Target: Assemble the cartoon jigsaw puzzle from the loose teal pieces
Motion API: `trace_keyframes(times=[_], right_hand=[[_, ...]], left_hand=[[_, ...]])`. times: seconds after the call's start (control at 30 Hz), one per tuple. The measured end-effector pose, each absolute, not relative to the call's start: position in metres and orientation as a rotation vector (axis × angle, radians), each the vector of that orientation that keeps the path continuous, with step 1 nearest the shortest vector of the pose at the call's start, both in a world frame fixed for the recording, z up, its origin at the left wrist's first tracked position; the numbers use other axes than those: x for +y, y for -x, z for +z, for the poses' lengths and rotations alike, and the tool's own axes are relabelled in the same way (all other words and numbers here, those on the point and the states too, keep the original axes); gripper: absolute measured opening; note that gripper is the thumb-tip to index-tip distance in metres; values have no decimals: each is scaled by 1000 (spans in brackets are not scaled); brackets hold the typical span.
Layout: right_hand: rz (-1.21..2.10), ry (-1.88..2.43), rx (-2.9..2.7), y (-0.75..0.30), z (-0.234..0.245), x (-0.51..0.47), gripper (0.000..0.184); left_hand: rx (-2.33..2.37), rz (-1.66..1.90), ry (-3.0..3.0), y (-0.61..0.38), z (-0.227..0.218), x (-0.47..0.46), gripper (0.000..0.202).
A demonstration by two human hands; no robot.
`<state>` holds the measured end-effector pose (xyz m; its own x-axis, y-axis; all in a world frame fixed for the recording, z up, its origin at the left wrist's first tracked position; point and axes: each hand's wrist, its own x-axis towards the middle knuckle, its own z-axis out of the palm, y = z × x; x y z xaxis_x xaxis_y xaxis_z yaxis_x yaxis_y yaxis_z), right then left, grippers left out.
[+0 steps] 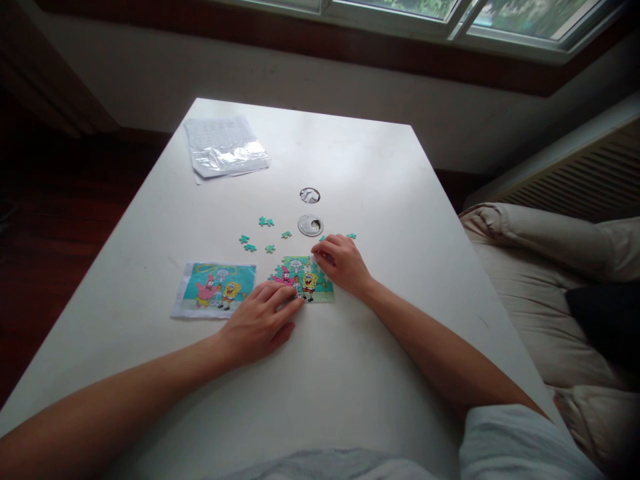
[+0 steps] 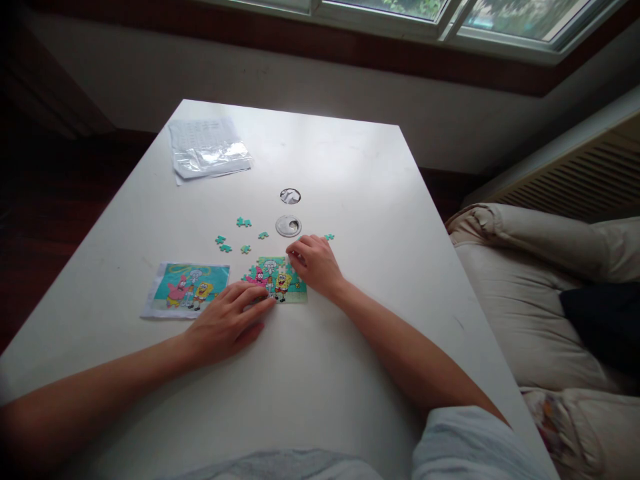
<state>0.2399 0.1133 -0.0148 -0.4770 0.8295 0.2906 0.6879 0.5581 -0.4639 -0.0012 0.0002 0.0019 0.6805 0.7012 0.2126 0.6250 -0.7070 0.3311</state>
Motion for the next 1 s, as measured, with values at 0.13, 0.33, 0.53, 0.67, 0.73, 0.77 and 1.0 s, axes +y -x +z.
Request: trace_keyframes(times=[0.13, 0.33, 0.53, 0.67, 0.73, 0.77, 1.0], right_hand=[[391, 1218, -2310, -240, -15, 113, 13], [400, 1217, -2312, -240, -14, 114, 13], [402, 1219, -2306, -240, -14, 114, 12], [381, 1239, -2287, -241, -13, 114, 12], [359, 1272, -2247, -242, -12, 115, 11], [346, 1291, -2218, -243, -11, 115, 10], [276, 1383, -2071, -252, -10, 123, 11]], left_hand=[[1066, 450, -2669, 1, 2, 0, 42], [1066, 462, -2669, 2, 1, 0, 42], [1069, 467, -2669, 1, 2, 0, 42], [1066, 456, -2661, 2, 2, 0, 43], [1065, 451, -2660, 2, 2, 0, 43], [1065, 446, -2662, 2, 2, 0, 43], [1064, 433, -2669, 3, 2, 0, 42]])
